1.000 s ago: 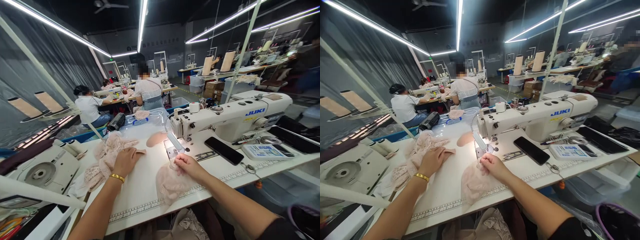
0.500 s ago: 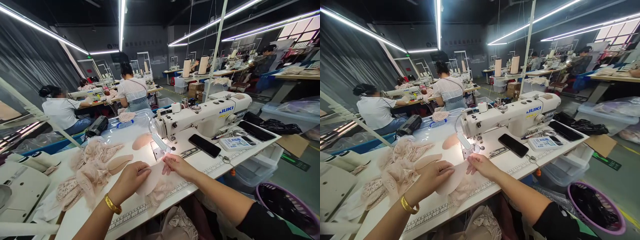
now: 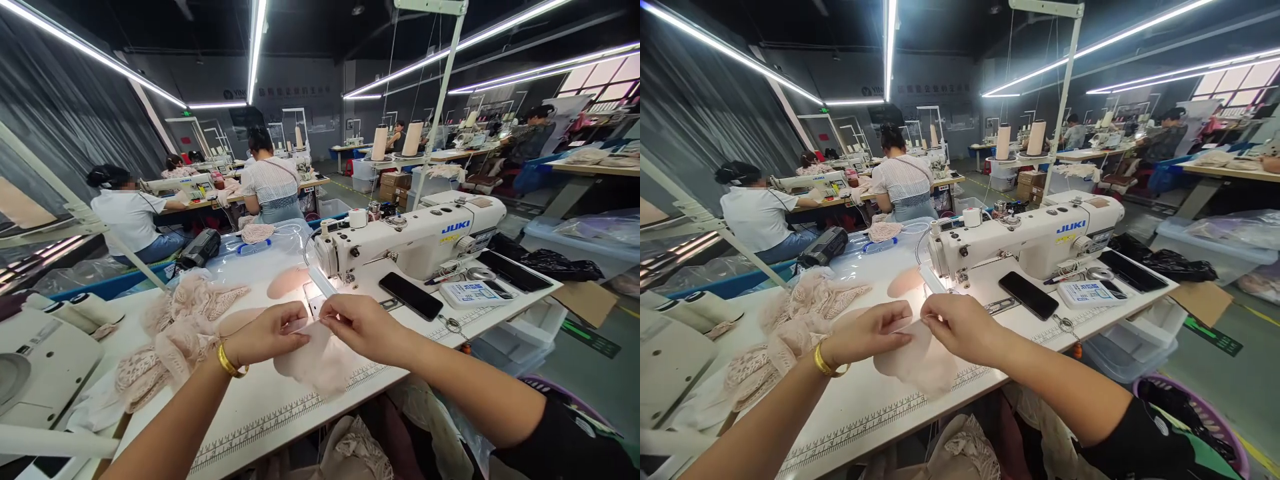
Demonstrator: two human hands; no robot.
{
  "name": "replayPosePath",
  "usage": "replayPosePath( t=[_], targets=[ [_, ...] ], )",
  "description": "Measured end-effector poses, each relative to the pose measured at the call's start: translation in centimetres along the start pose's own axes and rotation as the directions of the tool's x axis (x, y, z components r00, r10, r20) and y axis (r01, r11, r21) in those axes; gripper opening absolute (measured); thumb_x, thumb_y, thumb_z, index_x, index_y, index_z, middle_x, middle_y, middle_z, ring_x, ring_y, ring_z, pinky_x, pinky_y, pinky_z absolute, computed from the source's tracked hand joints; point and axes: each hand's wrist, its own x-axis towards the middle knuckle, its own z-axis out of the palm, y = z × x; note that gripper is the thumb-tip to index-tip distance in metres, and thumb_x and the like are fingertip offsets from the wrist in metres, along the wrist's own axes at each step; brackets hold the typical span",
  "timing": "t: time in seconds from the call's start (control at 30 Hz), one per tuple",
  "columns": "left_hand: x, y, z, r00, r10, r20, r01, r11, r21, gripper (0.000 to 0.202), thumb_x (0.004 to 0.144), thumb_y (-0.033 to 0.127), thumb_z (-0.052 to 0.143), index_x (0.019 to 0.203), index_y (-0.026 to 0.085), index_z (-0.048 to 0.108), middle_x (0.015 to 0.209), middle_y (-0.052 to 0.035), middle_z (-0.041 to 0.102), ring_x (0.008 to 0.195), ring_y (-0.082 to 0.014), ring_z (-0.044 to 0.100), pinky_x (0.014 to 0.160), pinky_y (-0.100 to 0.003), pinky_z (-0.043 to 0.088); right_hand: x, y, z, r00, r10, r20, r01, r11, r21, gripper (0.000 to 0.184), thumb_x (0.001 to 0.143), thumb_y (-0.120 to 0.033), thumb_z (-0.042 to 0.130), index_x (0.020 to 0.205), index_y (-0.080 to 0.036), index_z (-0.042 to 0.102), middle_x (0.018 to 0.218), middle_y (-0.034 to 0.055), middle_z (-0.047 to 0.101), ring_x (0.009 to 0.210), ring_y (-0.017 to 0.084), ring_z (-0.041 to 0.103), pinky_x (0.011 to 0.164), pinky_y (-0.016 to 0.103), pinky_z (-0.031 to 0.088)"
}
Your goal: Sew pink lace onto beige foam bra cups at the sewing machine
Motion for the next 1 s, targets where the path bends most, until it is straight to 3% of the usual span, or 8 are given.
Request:
replayPosePath(
  t=[0.07, 0.17, 0.23, 0.33, 0.4, 0.5, 0.73, 1.0],
  targets=[
    [-0.8, -0.2, -0.6, 0.976, 0.053, -0.21, -0.031, 0.994, 0.108, 0.021, 0.087, 0.038, 0.061, 0.08, 0.022, 0.05, 0.071, 0.005, 0.051, 0.062, -0.0123, 0.047, 0.054, -0.024, 0.037, 0.4, -0.1, 0.4, 0.983, -0.152, -0.105, 0.131, 0.973, -0.19, 0.015, 0.101, -0.018, 0.049, 0.096, -0.019, 0.063, 0.083, 0.0037, 0.069, 0.073, 0.016, 0.06, 0.067, 0.027, 0.041],
    [-2.2, -0.7, -0.9, 0.856, 0.318, -0.407, -0.084, 0.863, 0.497, 0.017, 0.091, 0.028, 0.055, 0.076, 0.022, 0.049, 0.064, 0.0048, 0.048, 0.057, -0.0131, 0.043, 0.055, -0.026, 0.034, 0.4, 0.9, 2.2, 0.93, -0.324, -0.176, 0.238, 0.892, -0.384, 0.023, 0.101, -0.011, 0.044, 0.104, -0.02, 0.065, 0.091, 0.0059, 0.074, 0.079, 0.018, 0.064, 0.068, 0.028, 0.042],
    [-3.2, -1.2, -0.4, 0.84, 0.435, -0.325, -0.075, 0.686, 0.724, 0.018, 0.095, 0.022, 0.05, 0.077, 0.022, 0.053, 0.068, 0.0016, 0.054, 0.061, -0.0165, 0.048, 0.059, -0.03, 0.037, 0.0, 2.7, 3.8, 0.916, -0.369, -0.157, 0.279, 0.867, -0.412, 0.026, 0.1, -0.008, 0.044, 0.108, -0.021, 0.066, 0.102, 0.0058, 0.076, 0.085, 0.018, 0.066, 0.07, 0.028, 0.045],
    [-4.0, -2.1, 1.6, 0.922, 0.368, -0.122, -0.107, 0.544, 0.832, 0.011, 0.096, 0.024, 0.056, 0.085, 0.023, 0.058, 0.084, -0.0035, 0.065, 0.075, -0.0227, 0.057, 0.067, -0.035, 0.043, -1.1, 6.6, 5.8, 0.941, -0.331, 0.073, 0.333, 0.86, -0.387, 0.029, 0.1, -0.008, 0.044, 0.112, -0.02, 0.068, 0.113, 0.0057, 0.075, 0.091, 0.019, 0.066, 0.072, 0.028, 0.047],
    [-3.7, -2.7, 3.2, 0.941, 0.338, -0.013, -0.185, 0.546, 0.817, 0.004, 0.095, 0.02, 0.06, 0.091, 0.022, 0.059, 0.089, -0.0042, 0.067, 0.081, -0.0243, 0.06, 0.073, -0.037, 0.046, -1.8, 9.3, 6.4, 0.922, -0.275, 0.274, 0.355, 0.882, -0.309, 0.028, 0.101, -0.011, 0.045, 0.111, -0.021, 0.07, 0.115, 0.0048, 0.075, 0.095, 0.019, 0.067, 0.078, 0.029, 0.049],
    [-1.7, -3.7, 4.9, 0.911, 0.403, 0.088, -0.313, 0.535, 0.785, 0.022, 0.095, 0.003, 0.048, 0.1, 0.02, 0.06, 0.096, -0.0054, 0.069, 0.089, -0.0239, 0.062, 0.084, -0.039, 0.048, -1.9, 12.1, 6.1, 0.898, -0.201, 0.392, 0.279, 0.948, -0.152, 0.025, 0.102, -0.017, 0.049, 0.111, -0.024, 0.072, 0.119, 0.0024, 0.074, 0.104, 0.018, 0.066, 0.087, 0.028, 0.05],
    [4.1, -6.1, 5.9, 0.971, 0.235, 0.037, -0.162, 0.538, 0.827, 0.026, 0.099, 0.016, 0.048, 0.075, 0.019, 0.058, 0.074, -0.0035, 0.06, 0.062, -0.0194, 0.053, 0.054, -0.032, 0.04, -0.1, 14.3, 3.8, 0.846, -0.338, 0.413, 0.439, 0.88, -0.18, 0.033, 0.102, -0.012, 0.042, 0.102, -0.021, 0.073, 0.12, 0.0054, 0.073, 0.093, 0.018, 0.061, 0.075, 0.028, 0.045],
    [4.1, -7.0, 6.7, 0.929, 0.363, -0.067, -0.209, 0.668, 0.714, 0.025, 0.102, 0.017, 0.042, 0.083, 0.018, 0.059, 0.095, -0.0079, 0.065, 0.086, -0.0224, 0.057, 0.078, -0.041, 0.05, -1.4, 14.2, 2.4, 0.878, -0.338, 0.338, 0.444, 0.84, -0.312, 0.026, 0.095, -0.01, 0.054, 0.107, -0.026, 0.072, 0.09, 0.0026, 0.066, 0.08, 0.018, 0.047, 0.07, 0.029, 0.035]
  ],
)
